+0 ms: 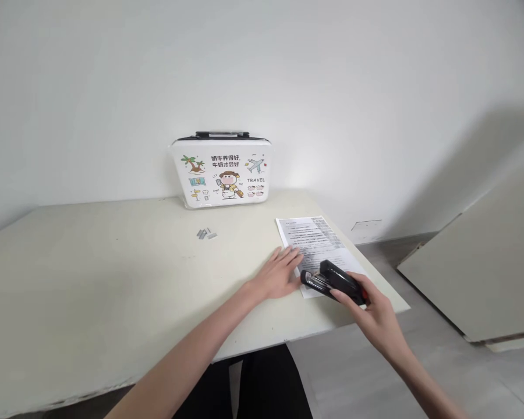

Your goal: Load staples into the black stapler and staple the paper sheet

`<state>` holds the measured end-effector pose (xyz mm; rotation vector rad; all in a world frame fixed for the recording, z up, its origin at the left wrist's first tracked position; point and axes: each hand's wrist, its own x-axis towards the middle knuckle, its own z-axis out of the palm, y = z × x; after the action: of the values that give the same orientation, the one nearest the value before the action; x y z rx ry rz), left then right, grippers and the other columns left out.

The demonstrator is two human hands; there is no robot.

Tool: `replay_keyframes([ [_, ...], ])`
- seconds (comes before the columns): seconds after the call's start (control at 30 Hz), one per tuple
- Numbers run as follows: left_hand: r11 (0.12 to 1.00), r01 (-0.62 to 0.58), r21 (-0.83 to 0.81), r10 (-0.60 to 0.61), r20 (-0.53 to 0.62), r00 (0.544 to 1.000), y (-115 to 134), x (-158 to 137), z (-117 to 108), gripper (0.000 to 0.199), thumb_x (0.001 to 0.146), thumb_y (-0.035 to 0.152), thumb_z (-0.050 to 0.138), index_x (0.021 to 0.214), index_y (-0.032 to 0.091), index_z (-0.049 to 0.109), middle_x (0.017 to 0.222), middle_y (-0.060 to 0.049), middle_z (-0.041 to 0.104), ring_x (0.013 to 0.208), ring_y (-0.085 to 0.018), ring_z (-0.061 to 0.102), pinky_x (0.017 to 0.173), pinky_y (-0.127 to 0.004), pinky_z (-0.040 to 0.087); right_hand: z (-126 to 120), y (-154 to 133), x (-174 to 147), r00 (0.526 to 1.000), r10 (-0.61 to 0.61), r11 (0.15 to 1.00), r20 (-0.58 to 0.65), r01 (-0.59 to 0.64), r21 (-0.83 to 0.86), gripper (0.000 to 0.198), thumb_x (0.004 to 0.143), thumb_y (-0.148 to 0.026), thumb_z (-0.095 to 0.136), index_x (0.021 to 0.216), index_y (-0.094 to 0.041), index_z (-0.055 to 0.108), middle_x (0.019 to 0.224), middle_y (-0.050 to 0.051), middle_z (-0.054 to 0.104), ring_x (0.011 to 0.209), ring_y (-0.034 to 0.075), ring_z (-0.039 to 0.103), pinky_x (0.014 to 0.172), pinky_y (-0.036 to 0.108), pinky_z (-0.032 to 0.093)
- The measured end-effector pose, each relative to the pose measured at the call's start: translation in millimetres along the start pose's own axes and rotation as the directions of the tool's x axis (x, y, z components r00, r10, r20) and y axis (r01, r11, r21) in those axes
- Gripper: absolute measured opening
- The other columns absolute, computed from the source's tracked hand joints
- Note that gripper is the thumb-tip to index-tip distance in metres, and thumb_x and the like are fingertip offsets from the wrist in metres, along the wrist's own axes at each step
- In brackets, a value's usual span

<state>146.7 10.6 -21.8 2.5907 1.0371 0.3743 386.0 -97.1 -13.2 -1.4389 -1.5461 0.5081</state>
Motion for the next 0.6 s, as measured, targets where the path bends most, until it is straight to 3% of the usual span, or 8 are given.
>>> replay_keyframes([
  [0.13,0.985,-0.006,-0.173,-0.033,-0.217,0.976,-23.3,-37.0,-16.5,0.052,0.106,0.038,0.046,0.152,0.017,0.054,0.16,-0.013,0.053,0.154,-0.026,0.043,0.129,-0.044,0.031,31.9,-19.2,17.9,0.996,-0.048,0.997,0.074,0.043,0.065,0.038,0.091,-0.056,0.071,0.112,-0.024,0.068,0.101,0.006,0.076,0.087,0.025,0.07,0.076,0.034,0.057],
  [0.27,0.92,0.163,-0.356,-0.282,-0.314,0.907,-69.2,-103.6,-59.7,0.038,0.102,0.049,0.055,0.121,0.024,0.076,0.128,-0.008,0.076,0.121,-0.028,0.07,0.112,-0.042,0.049,78.7,-39.4,45.2,0.973,-0.111,0.988,0.203,0.085,0.133,0.034,0.092,-0.052,0.071,0.111,-0.025,0.068,0.103,0.006,0.077,0.091,0.026,0.071,0.082,0.038,0.056],
  [0.33,0.85,0.265,-0.455,-0.433,-0.319,0.843,-93.5,-137.6,-82.6,0.035,0.099,0.052,0.06,0.103,0.023,0.078,0.11,-0.007,0.08,0.106,-0.026,0.073,0.099,-0.037,0.053,108.9,-50.4,61.2,0.949,-0.16,0.981,0.272,0.121,0.154,0.033,0.09,-0.05,0.073,0.111,-0.025,0.068,0.103,0.005,0.077,0.093,0.026,0.071,0.085,0.039,0.055],
  [0.47,0.715,0.335,-0.614,-0.644,-0.389,0.659,-127.8,-185.8,-111.2,0.045,0.094,0.059,0.061,0.072,0.021,0.065,0.07,-0.002,0.066,0.071,-0.018,0.061,0.072,-0.028,0.047,175.9,-73.0,86.5,0.884,-0.246,0.956,0.398,0.152,0.251,0.031,0.089,-0.047,0.073,0.109,-0.025,0.067,0.101,0.003,0.076,0.094,0.025,0.07,0.087,0.038,0.054],
  [0.6,0.674,0.378,-0.635,-0.714,-0.429,0.553,-136.8,-198.7,-116.8,0.048,0.094,0.058,0.06,0.065,0.021,0.051,0.062,0.003,0.049,0.059,-0.013,0.043,0.059,-0.027,0.033,224.7,-89.2,93.5,0.828,-0.299,0.942,0.475,0.175,0.288,0.03,0.088,-0.046,0.074,0.108,-0.025,0.067,0.1,0.003,0.076,0.092,0.024,0.07,0.087,0.038,0.053],
])
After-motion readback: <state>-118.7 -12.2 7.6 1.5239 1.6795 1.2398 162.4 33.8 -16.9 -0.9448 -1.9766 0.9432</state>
